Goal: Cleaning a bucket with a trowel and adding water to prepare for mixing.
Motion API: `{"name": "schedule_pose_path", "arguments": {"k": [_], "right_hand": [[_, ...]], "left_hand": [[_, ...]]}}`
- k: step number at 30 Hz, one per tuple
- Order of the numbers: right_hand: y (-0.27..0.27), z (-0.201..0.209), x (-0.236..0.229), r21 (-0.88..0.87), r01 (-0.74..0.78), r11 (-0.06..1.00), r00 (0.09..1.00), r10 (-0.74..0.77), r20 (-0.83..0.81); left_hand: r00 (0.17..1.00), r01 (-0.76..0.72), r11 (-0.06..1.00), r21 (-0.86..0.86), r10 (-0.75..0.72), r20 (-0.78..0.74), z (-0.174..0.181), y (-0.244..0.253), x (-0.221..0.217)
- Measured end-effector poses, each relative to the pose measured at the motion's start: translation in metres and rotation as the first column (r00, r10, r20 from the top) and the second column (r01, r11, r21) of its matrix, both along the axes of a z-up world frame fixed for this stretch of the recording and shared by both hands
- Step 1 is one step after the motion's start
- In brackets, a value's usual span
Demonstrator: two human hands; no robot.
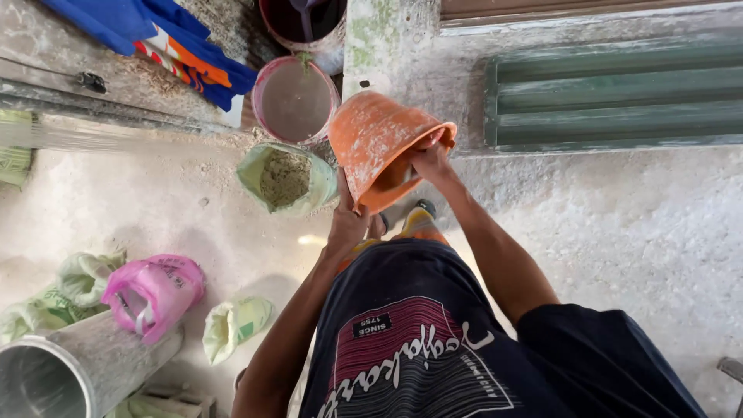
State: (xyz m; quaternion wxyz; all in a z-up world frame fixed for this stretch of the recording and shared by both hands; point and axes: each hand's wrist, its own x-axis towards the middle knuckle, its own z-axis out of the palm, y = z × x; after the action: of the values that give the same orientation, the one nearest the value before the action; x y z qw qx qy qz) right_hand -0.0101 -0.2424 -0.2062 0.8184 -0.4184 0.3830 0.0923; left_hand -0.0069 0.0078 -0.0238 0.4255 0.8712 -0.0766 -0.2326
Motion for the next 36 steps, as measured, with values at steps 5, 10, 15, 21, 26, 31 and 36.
{"name": "schedule_pose_path", "arguments": {"k": [5,10,15,21,26,31,36], "right_hand": [[0.021,0.085,-0.030,-0.831,0.214,0.513,0.940,0.122,0.318],[0.051,0.070,-0.064,-0.155,0.026,0.987,0.998,-0.016,0.065],[0.020,0.088,-0.070,-0.901,0.258,0.349,0.917,0.206,0.342],[0.052,0.026,-0.127,-0.862,0.157,-0.481,0.915,0.399,-0.057],[0.003,0.063,-0.107,-0.912,0.382,0.151,0.840,0.355,0.411],[0.025,0.176,-0.090,-0.910,0.318,0.268,0.866,0.309,0.393],[0.039,0.180,-0.038,-0.928,-0.055,0.368,0.687,0.688,0.232]], "left_hand": [[0.995,0.027,0.994,0.110,-0.016,-0.099,0.009,0.007,-0.008],[0.995,0.036,0.991,0.129,-0.022,-0.101,0.021,0.007,-0.010],[0.990,0.080,0.988,0.132,-0.064,-0.123,0.016,0.014,-0.009],[0.993,0.053,0.986,0.160,-0.035,-0.115,0.011,0.005,0.004],[0.986,0.127,0.990,0.068,-0.119,-0.119,0.042,0.005,0.011],[0.959,0.191,0.972,0.139,-0.154,-0.237,-0.005,0.032,0.023],[0.973,0.197,0.971,0.134,-0.177,-0.151,0.097,0.005,0.024]]}}
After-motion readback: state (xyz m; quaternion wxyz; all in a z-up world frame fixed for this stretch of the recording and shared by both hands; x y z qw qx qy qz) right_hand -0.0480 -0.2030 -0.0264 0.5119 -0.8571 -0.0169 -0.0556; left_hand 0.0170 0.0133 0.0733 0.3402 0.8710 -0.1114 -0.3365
